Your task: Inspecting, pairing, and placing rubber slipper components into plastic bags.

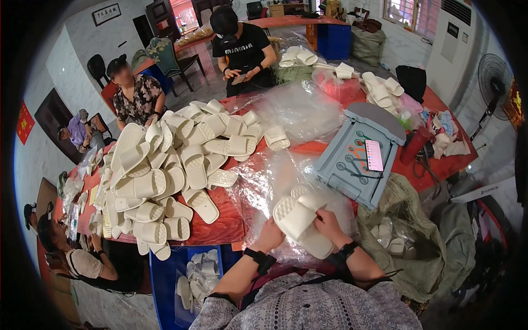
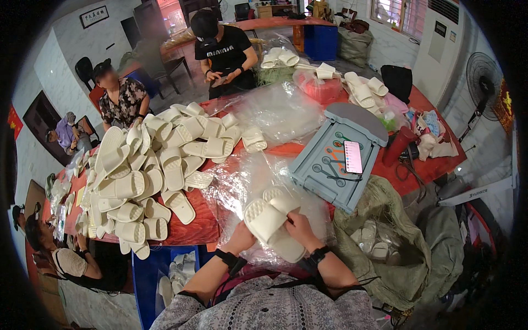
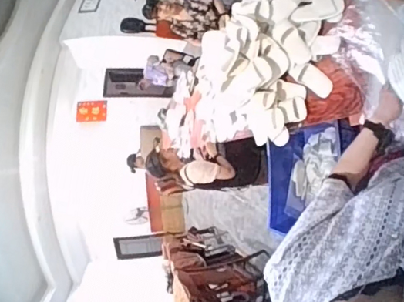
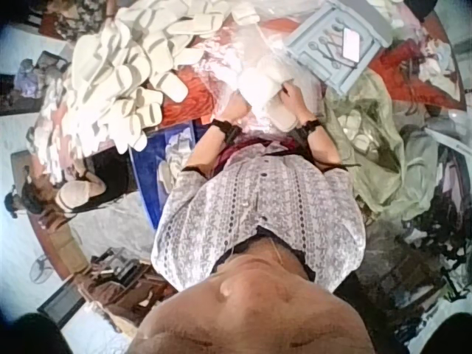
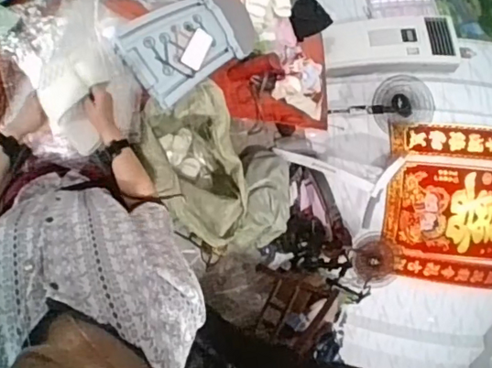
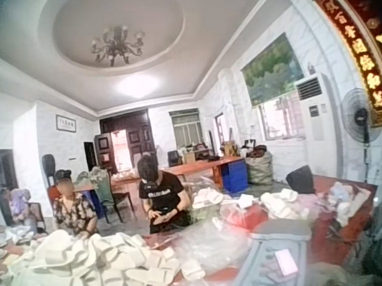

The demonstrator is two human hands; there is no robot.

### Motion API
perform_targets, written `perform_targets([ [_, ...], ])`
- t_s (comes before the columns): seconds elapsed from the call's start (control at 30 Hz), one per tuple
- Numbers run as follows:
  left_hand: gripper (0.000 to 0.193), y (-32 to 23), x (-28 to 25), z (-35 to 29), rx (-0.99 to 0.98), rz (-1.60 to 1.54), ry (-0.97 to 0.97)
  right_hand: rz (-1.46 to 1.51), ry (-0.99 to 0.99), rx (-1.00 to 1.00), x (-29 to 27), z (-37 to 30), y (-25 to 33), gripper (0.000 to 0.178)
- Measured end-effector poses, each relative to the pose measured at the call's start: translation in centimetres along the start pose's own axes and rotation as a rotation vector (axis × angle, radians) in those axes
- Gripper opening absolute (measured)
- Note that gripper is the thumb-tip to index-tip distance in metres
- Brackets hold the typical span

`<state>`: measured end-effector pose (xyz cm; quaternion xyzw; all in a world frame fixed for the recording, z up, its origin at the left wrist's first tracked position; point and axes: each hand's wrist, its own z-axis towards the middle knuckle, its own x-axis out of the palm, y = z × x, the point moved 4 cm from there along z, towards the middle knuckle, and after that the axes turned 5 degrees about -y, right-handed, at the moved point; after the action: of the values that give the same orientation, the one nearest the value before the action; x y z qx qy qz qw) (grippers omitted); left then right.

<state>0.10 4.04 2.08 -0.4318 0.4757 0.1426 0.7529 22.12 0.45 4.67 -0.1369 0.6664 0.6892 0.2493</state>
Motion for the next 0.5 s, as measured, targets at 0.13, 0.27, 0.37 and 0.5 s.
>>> perform_targets([
  [0.13,0.034,1.8,-1.2,1.0,-0.044,-0.349,-0.05,0.245,0.182,-0.125,-1.5,-3.8,3.2,0.026],
  [0.27,0.037,3.8,-0.1,1.9,-0.249,-0.501,0.113,0.289,0.331,-0.173,-2.0,-6.8,5.3,0.028],
  [0.37,0.041,3.6,-0.3,2.1,-0.34,-0.703,0.154,0.204,0.332,-0.264,-1.9,-7.6,4.2,0.027],
  [0.5,0.038,2.4,-1.7,1.6,-0.329,-0.745,0.056,-0.104,0.2,-0.148,-2.4,-7.2,2.3,0.023],
])
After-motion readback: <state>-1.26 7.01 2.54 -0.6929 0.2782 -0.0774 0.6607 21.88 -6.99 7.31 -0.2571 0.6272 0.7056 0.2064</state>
